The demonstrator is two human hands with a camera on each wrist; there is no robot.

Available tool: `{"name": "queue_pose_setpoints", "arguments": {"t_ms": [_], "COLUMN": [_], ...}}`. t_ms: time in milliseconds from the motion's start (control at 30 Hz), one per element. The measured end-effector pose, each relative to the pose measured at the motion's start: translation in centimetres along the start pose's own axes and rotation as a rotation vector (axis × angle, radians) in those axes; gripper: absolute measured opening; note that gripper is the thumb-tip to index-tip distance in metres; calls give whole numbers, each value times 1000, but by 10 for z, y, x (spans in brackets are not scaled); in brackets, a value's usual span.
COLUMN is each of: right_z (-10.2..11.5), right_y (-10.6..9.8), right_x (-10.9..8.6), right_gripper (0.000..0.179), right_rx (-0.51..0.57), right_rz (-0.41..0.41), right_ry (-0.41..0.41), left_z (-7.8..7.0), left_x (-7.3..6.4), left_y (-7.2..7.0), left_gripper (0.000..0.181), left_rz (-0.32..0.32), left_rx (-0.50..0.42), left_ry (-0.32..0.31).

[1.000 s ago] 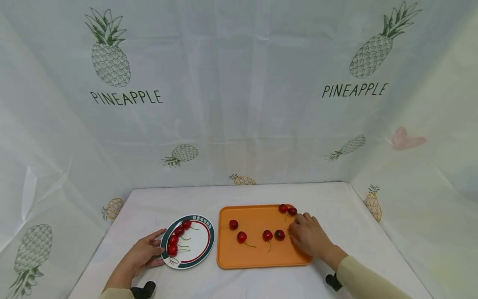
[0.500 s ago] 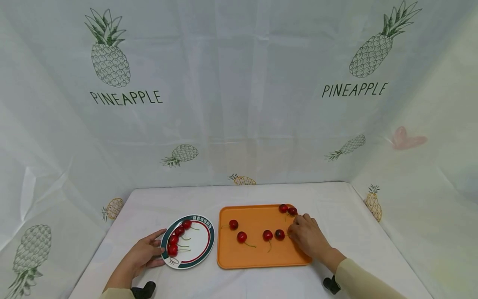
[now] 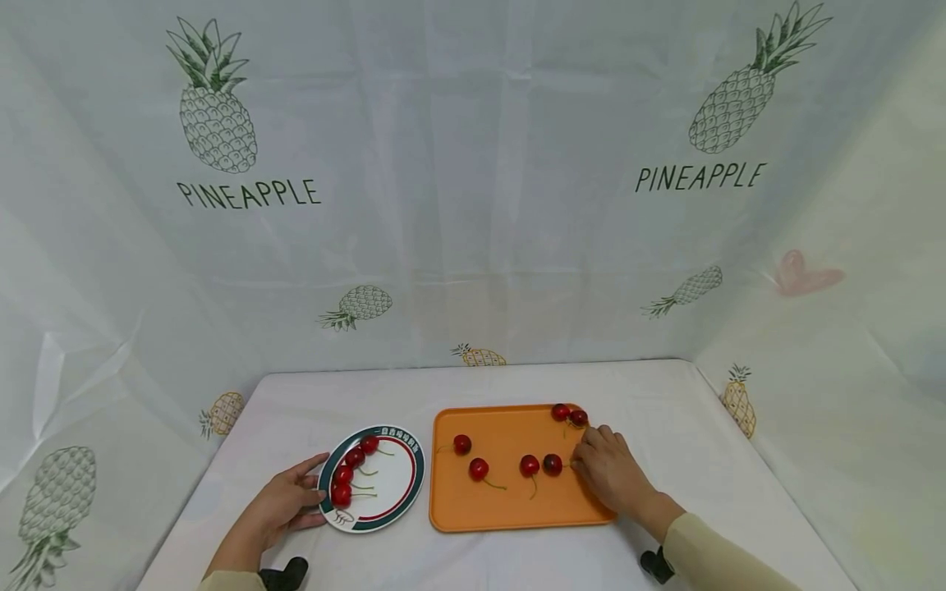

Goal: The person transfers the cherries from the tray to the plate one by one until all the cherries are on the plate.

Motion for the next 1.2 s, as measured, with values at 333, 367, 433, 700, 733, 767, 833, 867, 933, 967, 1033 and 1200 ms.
{"name": "queue_pose_setpoints", "arguments": {"t_ms": [333, 367, 433, 700, 733, 767, 833, 867, 933, 967, 1033, 1200], "right_z": [8, 10, 13, 35, 39, 44, 55, 62, 75, 82, 97, 137], "right_y": [-9, -10, -12, -22, -23, -24, -25, -26, -26, -25, -21, -9], "right_x": [8, 10, 15, 37, 41, 45, 54, 59, 69, 74, 85, 108], "right_gripper": [20, 20, 20, 25, 26, 26, 26, 25, 24, 22, 20, 17], "right_rx": [-49, -45, -39, -38, -41, -43, -46, -49, -49, -48, -48, -64], "right_rz": [-3, -3, -10, -70, -77, -85, -92, -94, -83, -70, -43, 28], "right_ry": [-33, -35, -46, -126, -138, -153, -174, -187, -207, -212, -225, -252], "left_z": [1, 1, 2, 0, 1, 1, 2, 3, 3, 3, 2, 1], "left_x": [1, 1, 1, 3, 3, 4, 5, 6, 7, 7, 6, 4], "left_y": [-2, -2, -3, -2, -2, -2, -2, -2, -3, -3, -3, -3], "left_gripper": [74, 74, 74, 75, 74, 74, 74, 74, 74, 74, 74, 73], "left_rz": [7, 5, 4, 0, -1, -1, -3, -3, -2, -4, -5, -7], "left_rx": [7, 7, 7, 10, 10, 11, 13, 15, 15, 14, 11, 18], "left_ry": [-6, -7, -7, -14, -16, -17, -21, -21, -21, -19, -15, -6]}}
Point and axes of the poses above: each hand's wrist, its own x-axis towards the middle knuckle, its own y-axis out of the palm, z = x × y, the point moved 10 cm from there along x, towards the middle knuckle, and after that the axes turned 2 degrees about -y, right-handed, at the moved point
